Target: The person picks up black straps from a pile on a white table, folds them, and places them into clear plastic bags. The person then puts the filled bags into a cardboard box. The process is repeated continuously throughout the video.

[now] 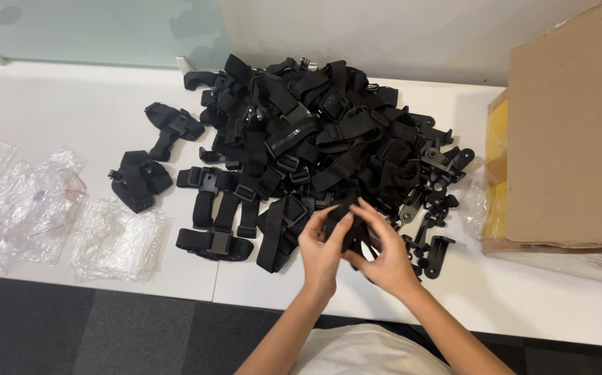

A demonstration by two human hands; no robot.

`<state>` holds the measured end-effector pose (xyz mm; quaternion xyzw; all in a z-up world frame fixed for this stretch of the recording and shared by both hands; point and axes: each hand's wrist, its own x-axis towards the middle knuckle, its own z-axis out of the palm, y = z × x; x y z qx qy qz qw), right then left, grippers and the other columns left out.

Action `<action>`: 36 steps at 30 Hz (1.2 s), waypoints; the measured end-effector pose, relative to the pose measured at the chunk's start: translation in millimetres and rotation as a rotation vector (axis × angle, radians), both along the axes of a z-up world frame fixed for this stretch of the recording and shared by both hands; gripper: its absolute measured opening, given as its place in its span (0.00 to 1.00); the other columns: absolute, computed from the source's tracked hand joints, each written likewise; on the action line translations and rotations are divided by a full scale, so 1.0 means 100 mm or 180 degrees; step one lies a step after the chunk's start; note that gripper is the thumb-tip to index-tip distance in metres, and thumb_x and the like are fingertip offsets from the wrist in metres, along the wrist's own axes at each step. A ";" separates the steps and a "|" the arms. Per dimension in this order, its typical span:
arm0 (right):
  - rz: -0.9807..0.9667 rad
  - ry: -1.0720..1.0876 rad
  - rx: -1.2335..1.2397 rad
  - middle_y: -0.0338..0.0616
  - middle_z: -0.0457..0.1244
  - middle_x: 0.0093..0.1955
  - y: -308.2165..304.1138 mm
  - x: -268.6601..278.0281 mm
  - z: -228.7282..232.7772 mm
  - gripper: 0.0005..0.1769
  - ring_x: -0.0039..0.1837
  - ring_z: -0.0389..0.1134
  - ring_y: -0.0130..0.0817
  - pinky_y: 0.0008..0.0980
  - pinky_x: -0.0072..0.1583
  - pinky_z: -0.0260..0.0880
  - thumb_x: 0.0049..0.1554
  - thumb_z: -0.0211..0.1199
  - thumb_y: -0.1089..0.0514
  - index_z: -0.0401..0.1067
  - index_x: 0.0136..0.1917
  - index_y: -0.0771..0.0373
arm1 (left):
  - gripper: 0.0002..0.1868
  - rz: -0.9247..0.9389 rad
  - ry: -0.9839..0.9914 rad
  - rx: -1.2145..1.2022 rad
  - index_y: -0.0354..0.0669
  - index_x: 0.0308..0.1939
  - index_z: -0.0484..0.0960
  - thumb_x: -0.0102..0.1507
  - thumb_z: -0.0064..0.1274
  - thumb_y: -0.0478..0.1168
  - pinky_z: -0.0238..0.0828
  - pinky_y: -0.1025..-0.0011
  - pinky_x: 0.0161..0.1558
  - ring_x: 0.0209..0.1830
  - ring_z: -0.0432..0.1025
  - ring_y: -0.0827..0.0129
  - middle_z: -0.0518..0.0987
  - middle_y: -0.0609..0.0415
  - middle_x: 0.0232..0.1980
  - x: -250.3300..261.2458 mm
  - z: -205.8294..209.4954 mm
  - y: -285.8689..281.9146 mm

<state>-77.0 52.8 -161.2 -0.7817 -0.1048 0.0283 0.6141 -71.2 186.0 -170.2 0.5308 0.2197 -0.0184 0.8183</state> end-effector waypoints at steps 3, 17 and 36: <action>-0.0170 0.0538 0.0800 0.50 0.55 0.76 -0.06 0.07 -0.17 0.37 0.71 0.64 0.39 0.36 0.68 0.69 0.52 0.68 0.66 0.61 0.74 0.63 | 0.27 -0.0440 -0.0213 -0.0284 0.32 0.61 0.81 0.65 0.54 0.50 0.69 0.70 0.60 0.58 0.76 0.66 0.83 0.48 0.56 0.04 0.17 0.06; -0.0326 -0.0122 -0.0445 0.50 0.65 0.68 0.02 0.00 0.13 0.20 0.65 0.69 0.37 0.33 0.64 0.72 0.58 0.65 0.62 0.72 0.64 0.67 | 0.24 -0.0609 -0.0499 -0.0420 0.37 0.65 0.72 0.68 0.55 0.43 0.67 0.84 0.36 0.35 0.71 0.83 0.84 0.52 0.46 0.13 0.03 0.14; -0.0978 0.2120 0.2573 0.41 0.66 0.55 -0.22 0.27 -0.12 0.19 0.60 0.67 0.33 0.33 0.65 0.66 0.60 0.64 0.46 0.65 0.52 0.61 | 0.27 -0.0521 -0.0353 -0.0699 0.37 0.65 0.72 0.64 0.61 0.38 0.62 0.85 0.24 0.32 0.75 0.82 0.84 0.55 0.39 0.19 0.12 0.25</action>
